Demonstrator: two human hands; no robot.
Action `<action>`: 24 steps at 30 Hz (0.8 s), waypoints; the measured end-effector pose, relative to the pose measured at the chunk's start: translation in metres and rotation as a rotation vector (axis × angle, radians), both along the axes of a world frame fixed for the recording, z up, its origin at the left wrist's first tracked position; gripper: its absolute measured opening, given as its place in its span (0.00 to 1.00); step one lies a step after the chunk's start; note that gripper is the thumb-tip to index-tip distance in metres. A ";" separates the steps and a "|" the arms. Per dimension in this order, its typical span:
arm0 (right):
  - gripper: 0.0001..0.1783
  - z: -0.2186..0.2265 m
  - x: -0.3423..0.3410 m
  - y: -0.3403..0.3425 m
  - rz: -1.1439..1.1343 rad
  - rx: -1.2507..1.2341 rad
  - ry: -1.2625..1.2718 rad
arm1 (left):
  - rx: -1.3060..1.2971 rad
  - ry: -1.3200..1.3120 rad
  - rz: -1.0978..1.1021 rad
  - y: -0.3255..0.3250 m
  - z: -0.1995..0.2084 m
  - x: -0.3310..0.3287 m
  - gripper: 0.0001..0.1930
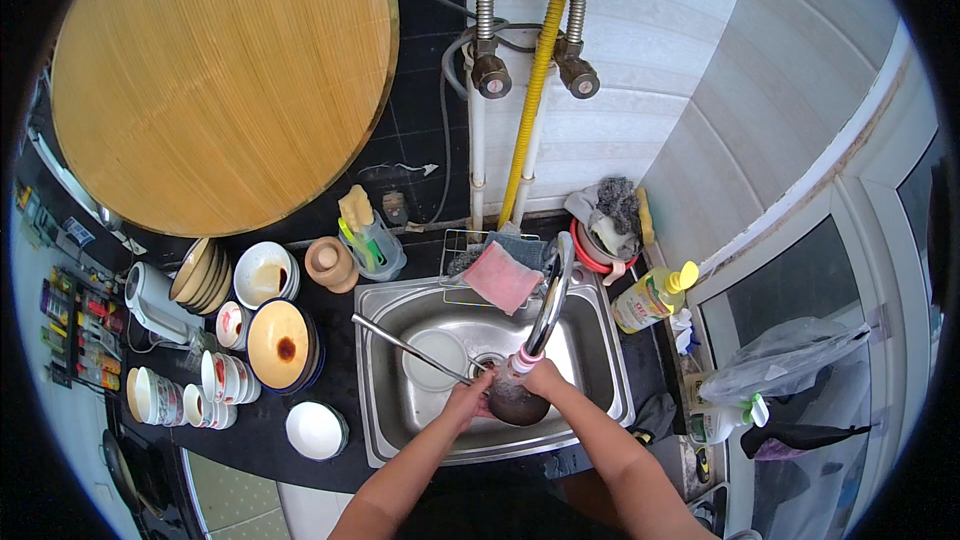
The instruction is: The person washes various kitchen items in a sink, including a metal bowl, a white bowl, a ladle, chopsticks, and a frying pan. They use a sponge and running water to clean each item individually, rinsing them thoroughly before placing them aside.
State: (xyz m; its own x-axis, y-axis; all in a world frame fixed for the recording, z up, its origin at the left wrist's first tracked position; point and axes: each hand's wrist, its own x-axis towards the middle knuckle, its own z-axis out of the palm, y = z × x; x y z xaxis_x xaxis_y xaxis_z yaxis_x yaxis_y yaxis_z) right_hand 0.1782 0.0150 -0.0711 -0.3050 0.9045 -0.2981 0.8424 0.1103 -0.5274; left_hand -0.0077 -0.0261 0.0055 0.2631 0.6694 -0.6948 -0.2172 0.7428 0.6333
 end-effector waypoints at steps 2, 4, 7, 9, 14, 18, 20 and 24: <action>0.23 0.003 -0.003 -0.001 -0.027 -0.030 0.082 | 0.010 -0.001 0.010 0.000 0.000 -0.002 0.23; 0.22 0.066 -0.018 -0.007 0.031 -0.010 0.119 | 0.011 0.039 0.010 0.002 -0.002 -0.009 0.23; 0.16 0.096 -0.024 -0.007 0.020 -0.082 0.146 | 0.018 0.055 -0.025 0.003 0.006 -0.013 0.21; 0.20 0.059 -0.017 -0.001 -0.020 -0.136 0.185 | 0.028 0.068 -0.045 0.004 0.012 -0.013 0.19; 0.09 0.022 -0.004 -0.006 -0.121 -0.092 0.555 | 0.093 0.204 -0.013 0.006 0.021 -0.015 0.14; 0.10 0.030 -0.004 -0.017 -0.419 -0.438 0.741 | 0.250 0.294 0.110 0.005 0.019 -0.014 0.12; 0.11 0.046 -0.009 -0.027 -0.528 -0.612 0.793 | 0.297 0.306 0.178 0.005 0.028 -0.013 0.12; 0.12 0.046 -0.021 -0.043 -0.598 -0.761 1.000 | 0.498 0.339 0.255 0.007 0.010 -0.012 0.13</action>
State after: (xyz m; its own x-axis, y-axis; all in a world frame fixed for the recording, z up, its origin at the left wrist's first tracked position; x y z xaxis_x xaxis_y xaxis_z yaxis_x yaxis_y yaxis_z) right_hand 0.1571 -0.0282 -0.0250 -0.3074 0.6874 -0.6580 -0.1066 -0.7120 -0.6940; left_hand -0.0194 -0.0190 0.0151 -0.1251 0.9452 -0.3016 -0.0757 0.2940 0.9528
